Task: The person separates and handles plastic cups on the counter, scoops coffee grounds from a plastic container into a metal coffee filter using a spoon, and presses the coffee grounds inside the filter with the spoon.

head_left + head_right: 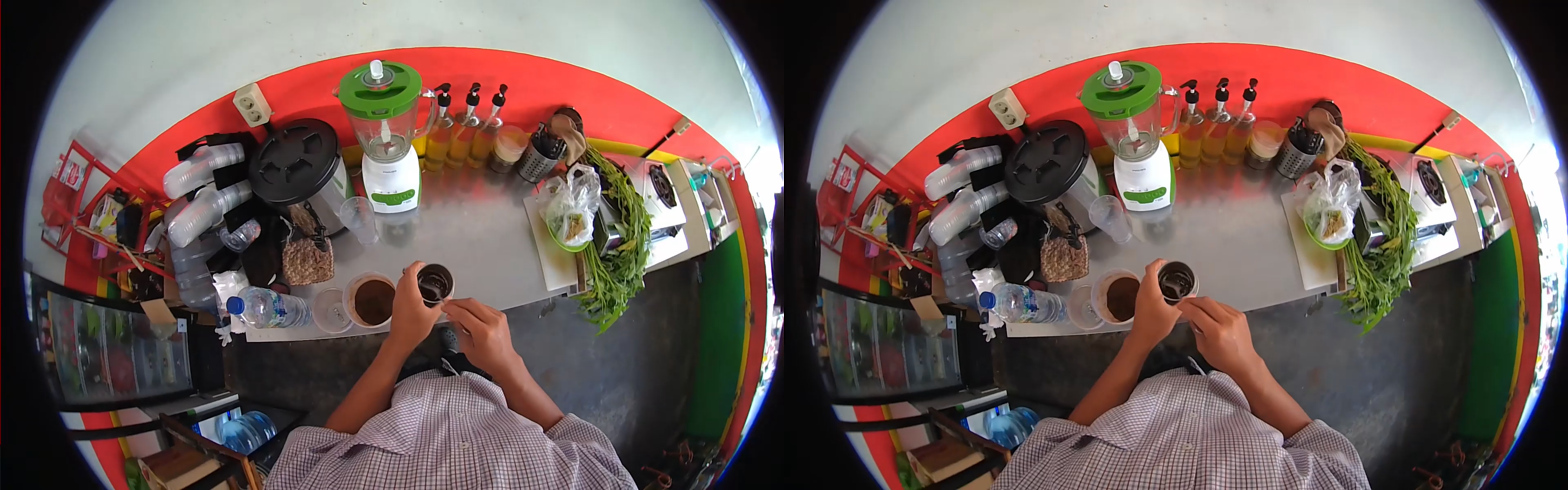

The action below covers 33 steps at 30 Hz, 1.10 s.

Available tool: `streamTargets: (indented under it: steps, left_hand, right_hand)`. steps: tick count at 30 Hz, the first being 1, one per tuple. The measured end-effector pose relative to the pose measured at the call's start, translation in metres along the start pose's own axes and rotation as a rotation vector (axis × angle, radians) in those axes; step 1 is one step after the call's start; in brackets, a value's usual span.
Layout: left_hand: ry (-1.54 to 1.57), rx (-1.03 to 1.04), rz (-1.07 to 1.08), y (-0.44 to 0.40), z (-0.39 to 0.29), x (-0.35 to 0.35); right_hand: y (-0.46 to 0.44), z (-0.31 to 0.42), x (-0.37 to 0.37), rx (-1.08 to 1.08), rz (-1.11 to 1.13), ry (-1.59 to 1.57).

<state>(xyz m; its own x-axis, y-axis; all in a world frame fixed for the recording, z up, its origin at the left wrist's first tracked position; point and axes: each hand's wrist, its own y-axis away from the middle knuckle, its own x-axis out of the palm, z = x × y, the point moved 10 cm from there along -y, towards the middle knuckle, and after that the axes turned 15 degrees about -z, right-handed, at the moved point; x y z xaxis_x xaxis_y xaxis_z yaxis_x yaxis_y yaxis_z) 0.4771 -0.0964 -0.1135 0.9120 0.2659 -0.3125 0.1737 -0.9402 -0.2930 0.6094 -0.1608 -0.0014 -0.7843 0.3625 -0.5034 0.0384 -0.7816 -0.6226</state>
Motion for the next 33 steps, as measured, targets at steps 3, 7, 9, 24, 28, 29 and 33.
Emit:
streamTargets:
  steps: [3,7,9,24,28,29,33]
  left_hand:
    - [-0.115,0.045,-0.038,0.009,-0.014,0.009]
    - [0.001,-0.102,-0.158,0.014,0.001,0.014]
    - [0.010,-0.108,-0.251,0.019,0.002,0.011]
    - [0.122,-0.018,-0.551,0.041,0.030,0.013]
    - [-0.061,0.022,-0.602,0.037,0.025,0.008]
    - [-0.039,0.076,-0.595,0.034,0.020,0.008]
    - [0.180,0.026,-0.447,0.029,0.027,0.023]
  right_hand:
    - [-0.005,-0.019,-0.010,-0.026,0.008,-0.012]
    - [0.001,-0.028,-0.009,-0.117,0.065,-0.092]
    - [0.005,-0.033,-0.008,-0.133,0.118,-0.154]
    - [0.011,-0.044,-0.004,-0.233,0.200,-0.284]
    - [-0.005,-0.060,-0.006,-0.202,0.102,-0.273]
    - [-0.001,-0.056,-0.004,-0.228,0.160,-0.248]
    - [0.006,-0.038,-0.010,-0.359,0.196,-0.340]
